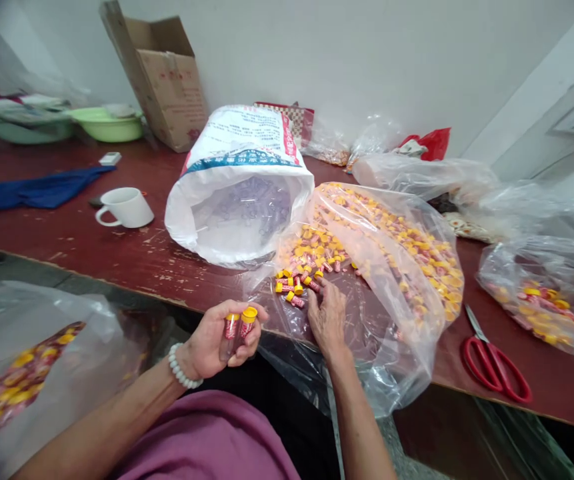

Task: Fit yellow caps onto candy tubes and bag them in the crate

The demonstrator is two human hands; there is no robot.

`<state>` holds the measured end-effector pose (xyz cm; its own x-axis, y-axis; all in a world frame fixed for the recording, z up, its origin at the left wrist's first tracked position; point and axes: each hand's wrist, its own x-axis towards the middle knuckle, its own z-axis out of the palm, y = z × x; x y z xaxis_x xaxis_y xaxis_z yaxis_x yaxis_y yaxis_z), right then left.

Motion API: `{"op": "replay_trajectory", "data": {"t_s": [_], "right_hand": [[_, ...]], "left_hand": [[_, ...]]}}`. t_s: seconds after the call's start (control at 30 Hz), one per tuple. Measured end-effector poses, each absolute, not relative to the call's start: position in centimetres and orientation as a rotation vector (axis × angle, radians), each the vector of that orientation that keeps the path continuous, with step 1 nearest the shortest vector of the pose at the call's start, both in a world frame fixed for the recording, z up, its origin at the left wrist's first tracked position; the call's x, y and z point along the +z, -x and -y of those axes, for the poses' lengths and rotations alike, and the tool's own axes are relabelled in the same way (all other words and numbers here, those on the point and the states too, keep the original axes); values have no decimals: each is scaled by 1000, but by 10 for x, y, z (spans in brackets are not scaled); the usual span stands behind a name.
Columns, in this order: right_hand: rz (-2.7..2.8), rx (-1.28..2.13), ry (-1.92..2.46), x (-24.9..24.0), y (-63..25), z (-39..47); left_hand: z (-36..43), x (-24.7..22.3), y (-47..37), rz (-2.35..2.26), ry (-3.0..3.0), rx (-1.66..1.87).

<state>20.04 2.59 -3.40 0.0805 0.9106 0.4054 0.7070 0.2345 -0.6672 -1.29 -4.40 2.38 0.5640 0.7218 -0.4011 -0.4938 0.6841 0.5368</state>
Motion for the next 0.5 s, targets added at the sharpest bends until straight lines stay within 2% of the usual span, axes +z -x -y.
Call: {"op": "replay_trajectory", "data": {"t_s": [0.1, 0.3, 0.5], "right_hand": [[1692, 225, 1452, -22, -185, -19], [1947, 621, 1071, 31, -154, 29], [2224, 537, 850, 33, -133, 49]], "left_hand": [[44, 26, 20, -534, -327, 691], [46, 21, 22, -471, -211, 724], [51, 24, 19, -493, -189, 838]]}}
